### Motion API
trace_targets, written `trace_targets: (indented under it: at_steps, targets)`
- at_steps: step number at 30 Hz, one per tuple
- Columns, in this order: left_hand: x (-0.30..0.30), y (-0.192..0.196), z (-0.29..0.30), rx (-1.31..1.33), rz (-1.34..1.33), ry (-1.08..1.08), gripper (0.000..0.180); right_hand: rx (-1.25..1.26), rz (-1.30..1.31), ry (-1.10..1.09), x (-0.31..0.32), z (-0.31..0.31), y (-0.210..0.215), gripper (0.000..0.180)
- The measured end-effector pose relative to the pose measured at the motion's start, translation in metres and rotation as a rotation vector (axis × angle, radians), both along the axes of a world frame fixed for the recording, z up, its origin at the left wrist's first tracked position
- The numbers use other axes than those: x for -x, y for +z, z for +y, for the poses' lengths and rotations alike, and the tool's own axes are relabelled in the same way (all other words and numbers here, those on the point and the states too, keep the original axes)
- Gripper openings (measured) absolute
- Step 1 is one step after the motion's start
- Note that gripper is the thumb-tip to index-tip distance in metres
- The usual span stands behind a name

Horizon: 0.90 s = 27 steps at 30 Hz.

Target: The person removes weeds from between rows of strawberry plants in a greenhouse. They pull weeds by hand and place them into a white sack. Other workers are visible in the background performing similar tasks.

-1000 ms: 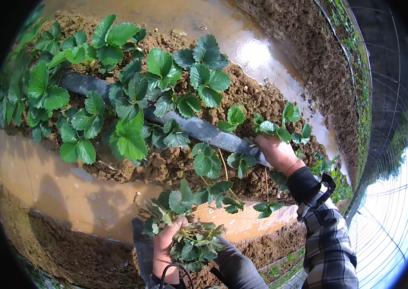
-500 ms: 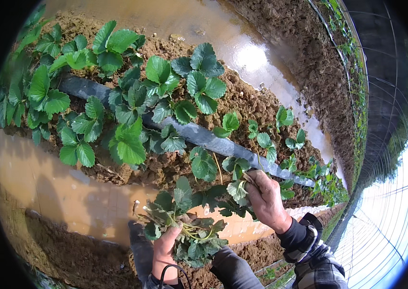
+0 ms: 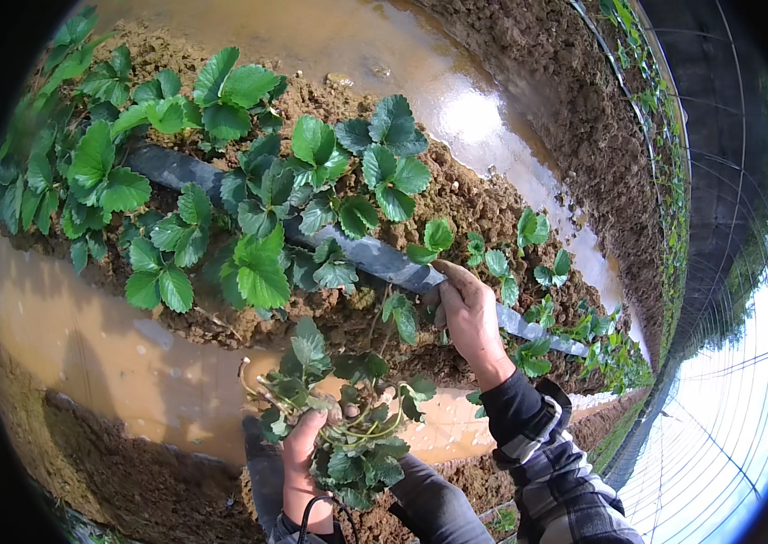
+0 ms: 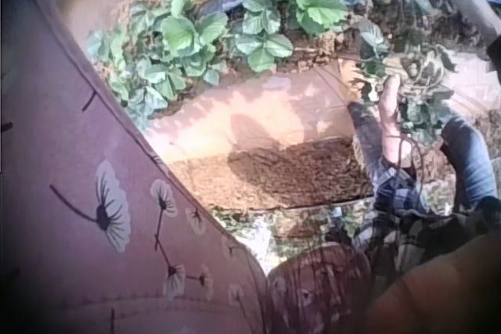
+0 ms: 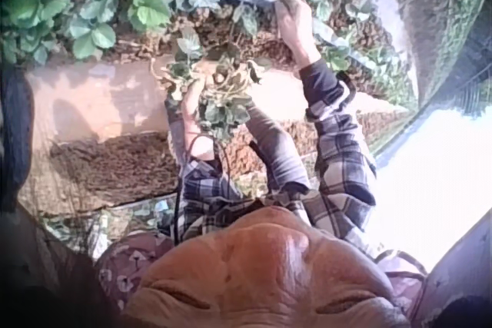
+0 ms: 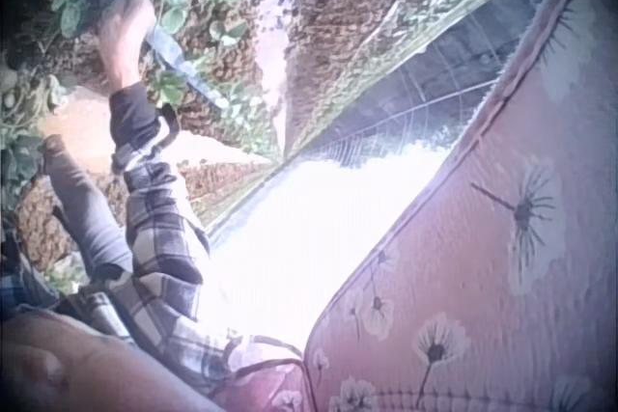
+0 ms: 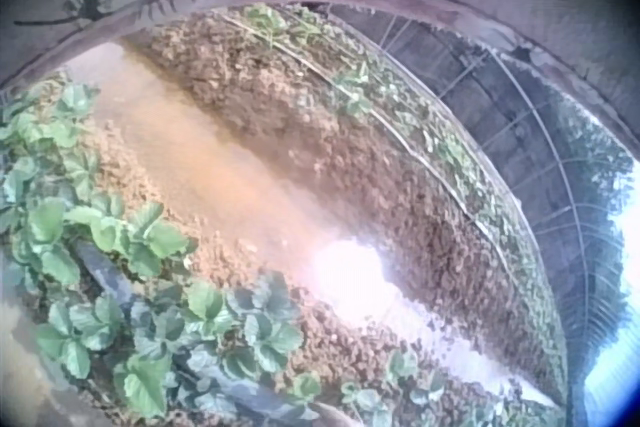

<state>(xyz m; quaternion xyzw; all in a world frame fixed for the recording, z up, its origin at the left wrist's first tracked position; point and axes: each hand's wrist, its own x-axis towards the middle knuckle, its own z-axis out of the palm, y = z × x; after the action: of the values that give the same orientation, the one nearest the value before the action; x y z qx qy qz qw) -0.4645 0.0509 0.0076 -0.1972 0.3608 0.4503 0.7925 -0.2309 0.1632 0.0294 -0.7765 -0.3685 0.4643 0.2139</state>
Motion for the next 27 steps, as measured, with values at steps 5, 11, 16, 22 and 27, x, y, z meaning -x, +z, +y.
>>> trace_targets:
  at_steps: [5, 11, 16, 22, 27]
  targets:
    - [0.005, -0.001, 0.002, 0.005, 0.031, -0.053, 0.02, 0.066, -0.481, -0.006, -0.073, 0.009, -0.076, 0.038]
    - [0.007, 0.007, 0.007, 0.067, -0.003, -0.023, 0.02, 0.134, -0.499, -0.112, -0.1, 0.015, -0.1, 0.039]
    - [0.011, 0.0, 0.007, 0.027, -0.015, -0.042, 0.02, 0.139, -0.372, -0.223, -0.091, 0.021, -0.088, 0.034]
    - [0.014, -0.008, 0.002, 0.01, -0.023, -0.044, 0.02, 0.139, -0.364, -0.283, -0.083, 0.022, -0.085, 0.026]
    - [0.014, -0.008, -0.002, 0.014, -0.006, -0.045, 0.021, 0.059, -0.405, -0.263, -0.081, 0.017, -0.087, 0.021]
